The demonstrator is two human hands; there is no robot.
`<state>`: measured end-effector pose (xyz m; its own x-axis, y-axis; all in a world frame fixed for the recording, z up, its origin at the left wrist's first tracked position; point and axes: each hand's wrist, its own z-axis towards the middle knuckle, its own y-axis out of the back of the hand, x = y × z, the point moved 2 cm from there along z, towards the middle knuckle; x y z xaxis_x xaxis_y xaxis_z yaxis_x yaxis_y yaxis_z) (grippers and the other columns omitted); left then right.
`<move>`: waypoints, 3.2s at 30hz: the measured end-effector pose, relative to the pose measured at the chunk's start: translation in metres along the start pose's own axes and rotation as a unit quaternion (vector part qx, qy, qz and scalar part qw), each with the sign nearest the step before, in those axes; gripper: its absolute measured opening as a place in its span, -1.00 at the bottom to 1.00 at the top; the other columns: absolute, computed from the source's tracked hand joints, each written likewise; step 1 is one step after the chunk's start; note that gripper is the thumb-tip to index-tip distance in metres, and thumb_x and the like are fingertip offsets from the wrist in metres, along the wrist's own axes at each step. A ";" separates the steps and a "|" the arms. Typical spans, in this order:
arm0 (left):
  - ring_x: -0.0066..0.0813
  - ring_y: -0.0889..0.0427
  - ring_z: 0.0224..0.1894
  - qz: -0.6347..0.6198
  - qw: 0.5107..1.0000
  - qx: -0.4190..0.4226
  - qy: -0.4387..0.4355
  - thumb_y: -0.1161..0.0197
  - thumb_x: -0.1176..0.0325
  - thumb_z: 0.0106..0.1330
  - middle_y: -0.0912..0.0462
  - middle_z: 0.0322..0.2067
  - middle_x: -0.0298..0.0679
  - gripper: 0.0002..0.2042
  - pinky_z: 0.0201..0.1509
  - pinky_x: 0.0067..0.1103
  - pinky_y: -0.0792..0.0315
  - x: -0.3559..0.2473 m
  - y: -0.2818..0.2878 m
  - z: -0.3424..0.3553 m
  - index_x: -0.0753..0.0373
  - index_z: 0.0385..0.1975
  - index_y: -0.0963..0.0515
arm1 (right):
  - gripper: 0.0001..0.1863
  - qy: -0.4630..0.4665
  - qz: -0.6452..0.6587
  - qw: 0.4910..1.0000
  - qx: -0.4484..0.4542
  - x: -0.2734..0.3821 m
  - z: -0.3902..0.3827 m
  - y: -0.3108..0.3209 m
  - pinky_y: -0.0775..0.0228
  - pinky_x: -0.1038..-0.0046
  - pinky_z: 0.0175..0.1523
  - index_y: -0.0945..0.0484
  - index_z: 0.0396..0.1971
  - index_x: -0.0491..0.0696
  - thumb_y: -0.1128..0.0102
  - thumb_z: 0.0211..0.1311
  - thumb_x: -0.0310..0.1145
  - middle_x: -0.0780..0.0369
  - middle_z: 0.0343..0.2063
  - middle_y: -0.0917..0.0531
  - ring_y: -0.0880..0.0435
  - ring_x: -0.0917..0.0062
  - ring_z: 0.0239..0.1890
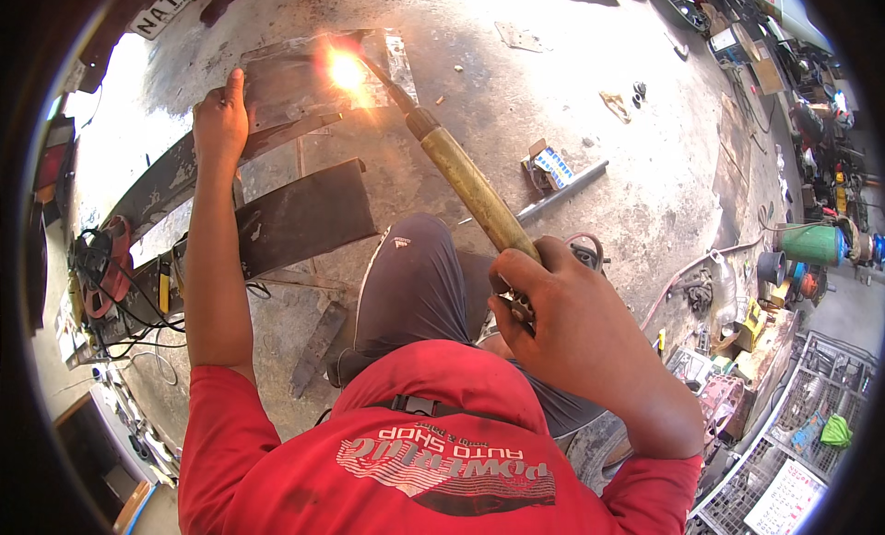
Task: The person welds a metal piece using a welding torch, then uses a hammer to chip away slag from the weld. The person is sitting on the floor in a cluttered workshop.
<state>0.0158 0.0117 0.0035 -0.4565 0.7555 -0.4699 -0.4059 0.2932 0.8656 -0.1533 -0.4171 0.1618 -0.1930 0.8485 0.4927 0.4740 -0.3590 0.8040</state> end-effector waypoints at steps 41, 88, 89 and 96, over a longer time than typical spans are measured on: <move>0.15 -0.76 0.12 0.026 0.997 0.065 -0.014 -0.18 -0.14 0.56 -0.79 -0.01 0.17 -0.45 0.18 -0.10 -0.57 0.003 0.001 0.008 0.31 0.01 -0.76 | -0.78 -0.010 0.014 1.000 0.013 0.004 0.000 0.001 -0.61 0.01 -0.14 -0.61 -0.07 -0.03 -0.39 0.36 -0.36 0.00 -0.23 -0.61 -0.74 -0.03 -0.27; 0.30 -0.66 0.19 0.006 0.999 0.024 0.031 0.08 -0.05 0.66 -0.73 0.09 0.21 -0.45 0.27 0.00 -0.51 0.000 0.003 0.016 0.30 0.11 -0.71 | -0.79 0.013 -0.006 1.000 -0.001 0.003 0.009 0.012 -0.56 0.06 -0.15 -0.64 -0.10 -0.05 -0.43 0.34 -0.36 0.04 -0.25 -0.60 -0.72 0.01 -0.28; 0.30 -0.67 0.19 0.008 0.999 0.022 0.031 0.08 -0.05 0.66 -0.73 0.09 0.22 -0.44 0.27 0.00 -0.51 0.002 0.004 0.018 0.30 0.11 -0.72 | -0.78 0.017 -0.008 1.000 -0.002 0.004 0.009 0.011 -0.56 0.05 -0.15 -0.64 -0.10 -0.05 -0.43 0.34 -0.37 0.04 -0.25 -0.60 -0.72 0.01 -0.28; 0.30 -0.68 0.18 0.006 0.999 0.035 0.039 0.07 -0.10 0.65 -0.73 0.10 0.20 -0.42 0.25 0.00 -0.52 0.005 0.000 0.022 0.29 0.11 -0.73 | -0.80 0.044 -0.004 0.999 0.009 0.005 0.011 0.010 -0.59 -0.01 -0.12 -0.61 -0.07 -0.05 -0.33 0.38 -0.35 -0.03 -0.27 -0.60 -0.74 -0.06 -0.28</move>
<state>0.0316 0.0284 0.0047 -0.5227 0.7117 -0.4692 -0.3454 0.3264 0.8799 -0.1397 -0.4121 0.1685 -0.2706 0.8134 0.5149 0.4879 -0.3451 0.8018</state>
